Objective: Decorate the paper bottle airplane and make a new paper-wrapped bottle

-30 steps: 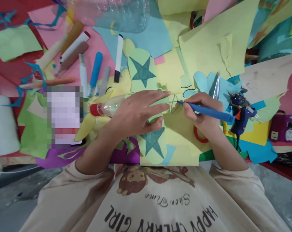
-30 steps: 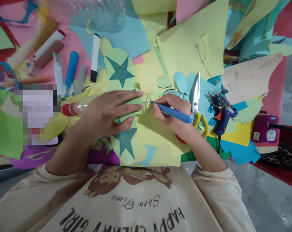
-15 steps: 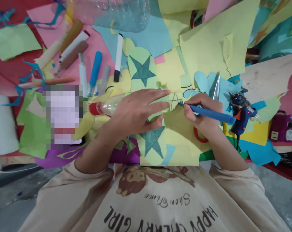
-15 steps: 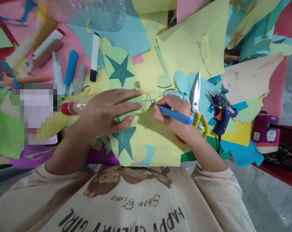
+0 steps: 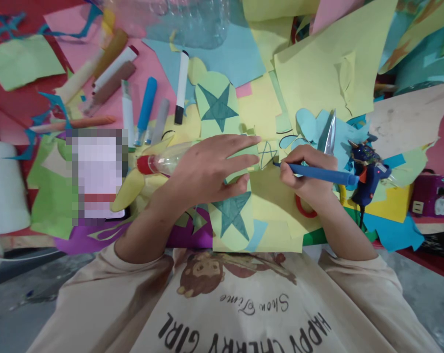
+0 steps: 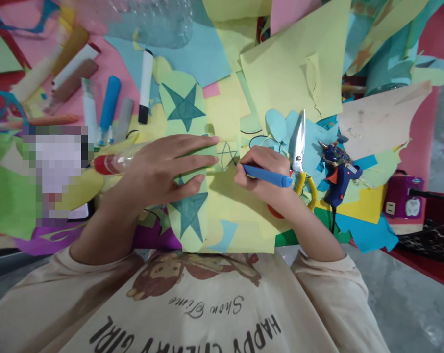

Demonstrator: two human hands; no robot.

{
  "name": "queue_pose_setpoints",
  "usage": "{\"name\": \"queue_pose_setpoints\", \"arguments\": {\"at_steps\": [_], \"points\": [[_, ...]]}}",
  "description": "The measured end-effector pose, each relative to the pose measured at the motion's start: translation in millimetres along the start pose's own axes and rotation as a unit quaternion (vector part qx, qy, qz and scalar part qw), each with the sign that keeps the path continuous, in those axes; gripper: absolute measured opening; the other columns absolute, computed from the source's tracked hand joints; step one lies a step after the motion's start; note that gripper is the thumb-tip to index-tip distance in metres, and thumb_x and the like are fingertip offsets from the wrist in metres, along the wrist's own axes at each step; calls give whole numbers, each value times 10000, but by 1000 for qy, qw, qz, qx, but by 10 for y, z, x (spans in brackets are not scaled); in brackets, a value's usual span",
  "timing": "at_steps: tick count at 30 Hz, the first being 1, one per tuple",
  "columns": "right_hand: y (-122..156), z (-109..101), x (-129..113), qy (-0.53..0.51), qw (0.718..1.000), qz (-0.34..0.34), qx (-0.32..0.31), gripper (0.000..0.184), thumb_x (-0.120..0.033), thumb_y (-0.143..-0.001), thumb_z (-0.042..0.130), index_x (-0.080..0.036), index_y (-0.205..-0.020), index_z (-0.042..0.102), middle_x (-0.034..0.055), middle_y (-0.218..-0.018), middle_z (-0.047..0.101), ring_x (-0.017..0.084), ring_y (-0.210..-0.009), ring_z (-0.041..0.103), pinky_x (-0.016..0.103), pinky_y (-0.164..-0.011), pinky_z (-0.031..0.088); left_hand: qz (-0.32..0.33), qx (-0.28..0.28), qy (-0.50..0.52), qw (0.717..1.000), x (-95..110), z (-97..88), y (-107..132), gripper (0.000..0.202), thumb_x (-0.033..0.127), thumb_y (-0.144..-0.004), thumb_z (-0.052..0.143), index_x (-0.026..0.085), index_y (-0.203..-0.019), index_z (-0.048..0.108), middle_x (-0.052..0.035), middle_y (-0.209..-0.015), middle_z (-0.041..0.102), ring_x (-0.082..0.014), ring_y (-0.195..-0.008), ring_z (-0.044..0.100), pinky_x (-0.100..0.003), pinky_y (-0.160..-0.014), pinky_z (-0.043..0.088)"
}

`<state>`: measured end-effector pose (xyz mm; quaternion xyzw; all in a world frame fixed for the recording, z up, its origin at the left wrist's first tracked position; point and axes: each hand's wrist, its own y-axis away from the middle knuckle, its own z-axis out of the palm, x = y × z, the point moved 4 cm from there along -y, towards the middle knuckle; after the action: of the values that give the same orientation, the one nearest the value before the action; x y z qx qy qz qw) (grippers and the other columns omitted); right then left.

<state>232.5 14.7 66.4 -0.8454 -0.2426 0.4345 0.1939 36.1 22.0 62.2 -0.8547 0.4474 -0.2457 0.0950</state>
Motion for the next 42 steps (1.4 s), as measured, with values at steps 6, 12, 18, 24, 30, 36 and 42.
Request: {"name": "queue_pose_setpoints", "arguments": {"at_steps": [6,12,18,24,30,36,42], "points": [[5,18,13,3,1000,-4,-8,239,-208,-826,644,-217,-638,496,-46,-519,543,90,-472,497,218,-453,369,14,8,-6,1000,-2,1,1,218,236,-932,509,223,-1140,572,-138,-1370,656,-262,-1166,691,-420,-931,602],[19,24,11,7,1000,7,-22,239,-218,-827,649,-219,-641,499,-50,-518,543,96,-480,513,227,-461,379,1,12,-9,1000,8,24,10,207,252,-950,495,235,-1141,574,-117,-1372,660,-244,-1180,685,-404,-941,596],[59,-61,30,-93,993,68,17,178,-220,-839,669,-222,-697,563,-43,-597,586,94,-505,530,248,-480,424,5,29,2,1000,5,32,25,201,269,-947,507,226,-1126,586,-126,-1357,666,-262,-1147,693,-430,-911,605],[59,-33,26,-85,994,60,22,45,-233,-869,711,-252,-890,676,-18,-752,712,138,-674,684,281,-605,555,1,38,24,999,-6,60,43,233,261,-944,503,238,-1158,593,-126,-1383,647,-268,-1172,681,-454,-937,595],[25,64,-36,-69,997,44,-11,27,-236,-893,680,-236,-898,706,-7,-767,740,138,-667,695,272,-601,570,-16,-2,46,999,-15,54,49,266,238,-919,533,266,-1174,602,-114,-1436,611,-296,-1232,652,-497,-966,582],[19,82,-33,-78,996,37,-13,48,-194,-876,696,-219,-914,712,-4,-782,750,126,-684,703,245,-616,559,-20,-37,23,999,-13,20,24,253,253,-926,495,255,-1143,625,-111,-1454,599,-290,-1242,648,-487,-962,586],[5,87,-29,-65,997,27,-18,36,-206,-885,679,-220,-898,709,-3,-785,756,134,-690,710,256,-628,569,-44,-45,40,997,-6,26,17,284,243,-901,504,278,-1140,654,-82,-1465,593,-315,-1250,641,-517,-989,569]]}}
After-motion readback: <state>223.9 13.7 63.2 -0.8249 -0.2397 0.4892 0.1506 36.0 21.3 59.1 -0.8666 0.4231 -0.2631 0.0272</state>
